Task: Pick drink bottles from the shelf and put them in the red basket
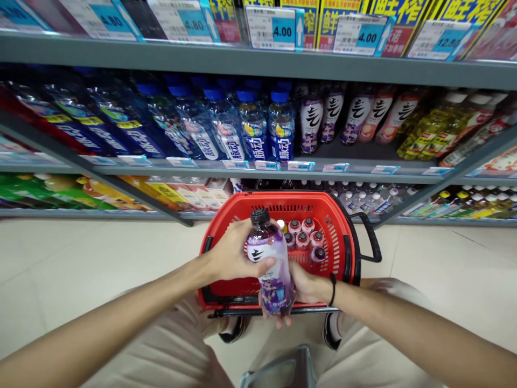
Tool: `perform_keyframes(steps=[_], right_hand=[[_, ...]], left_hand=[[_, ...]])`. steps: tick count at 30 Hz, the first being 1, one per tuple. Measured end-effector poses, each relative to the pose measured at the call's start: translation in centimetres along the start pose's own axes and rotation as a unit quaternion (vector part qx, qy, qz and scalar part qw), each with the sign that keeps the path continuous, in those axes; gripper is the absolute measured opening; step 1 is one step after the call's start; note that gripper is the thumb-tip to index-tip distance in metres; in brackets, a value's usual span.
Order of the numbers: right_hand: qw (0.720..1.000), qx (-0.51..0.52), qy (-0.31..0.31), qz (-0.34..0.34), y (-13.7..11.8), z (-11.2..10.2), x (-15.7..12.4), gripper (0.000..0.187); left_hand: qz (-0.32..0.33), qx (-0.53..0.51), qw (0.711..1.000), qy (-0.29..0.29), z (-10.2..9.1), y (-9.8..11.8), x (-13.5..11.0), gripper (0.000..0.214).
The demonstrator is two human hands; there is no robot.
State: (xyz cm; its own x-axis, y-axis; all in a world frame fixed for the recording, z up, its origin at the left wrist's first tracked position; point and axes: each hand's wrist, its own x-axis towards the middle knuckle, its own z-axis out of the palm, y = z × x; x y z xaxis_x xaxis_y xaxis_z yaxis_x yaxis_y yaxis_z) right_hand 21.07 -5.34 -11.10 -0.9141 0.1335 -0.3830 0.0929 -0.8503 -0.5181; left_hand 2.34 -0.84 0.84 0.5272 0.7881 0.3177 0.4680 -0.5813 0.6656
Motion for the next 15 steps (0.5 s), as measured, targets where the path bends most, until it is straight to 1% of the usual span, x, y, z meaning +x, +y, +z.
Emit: perform_keyframes(steps=[2, 6, 9, 11, 13, 15], right_hand=[[1.0, -0.002, -0.004, 0.006, 0.1, -0.1, 0.0, 0.101], [1.0, -0.001, -0.009, 0.004, 0.2, 0.0, -0.1, 0.1], [1.0, -0.012, -0.027, -0.004, 0.4, -0.3, -0.1, 0.105], [0.998, -0.019, -0.061, 0.027, 0.6, -0.9, 0.0, 0.112], [0.991, -0.018, -0.108, 0.076, 0.9, -1.6, 0.2, 0.12], [0.983, -0.008, -0.144, 0.115, 1.0, -2.0, 0.4, 0.121]], left_hand=[[-0.011, -0.001, 1.0, 0.008, 0.2, 0.2, -0.1, 0.045], [-0.024, -0.005, 0.999, 0.048, 0.6, 1.2, -0.3, 0.049], [-0.032, 0.003, 0.997, 0.064, 0.7, 2.0, -0.5, 0.048], [-0.038, -0.002, 0.998, 0.058, 0.7, 2.3, -0.7, 0.047], [-0.037, -0.022, 0.998, 0.035, 0.5, 2.5, -0.8, 0.047], [-0.031, -0.041, 0.999, 0.009, 0.4, 2.4, -0.9, 0.048]])
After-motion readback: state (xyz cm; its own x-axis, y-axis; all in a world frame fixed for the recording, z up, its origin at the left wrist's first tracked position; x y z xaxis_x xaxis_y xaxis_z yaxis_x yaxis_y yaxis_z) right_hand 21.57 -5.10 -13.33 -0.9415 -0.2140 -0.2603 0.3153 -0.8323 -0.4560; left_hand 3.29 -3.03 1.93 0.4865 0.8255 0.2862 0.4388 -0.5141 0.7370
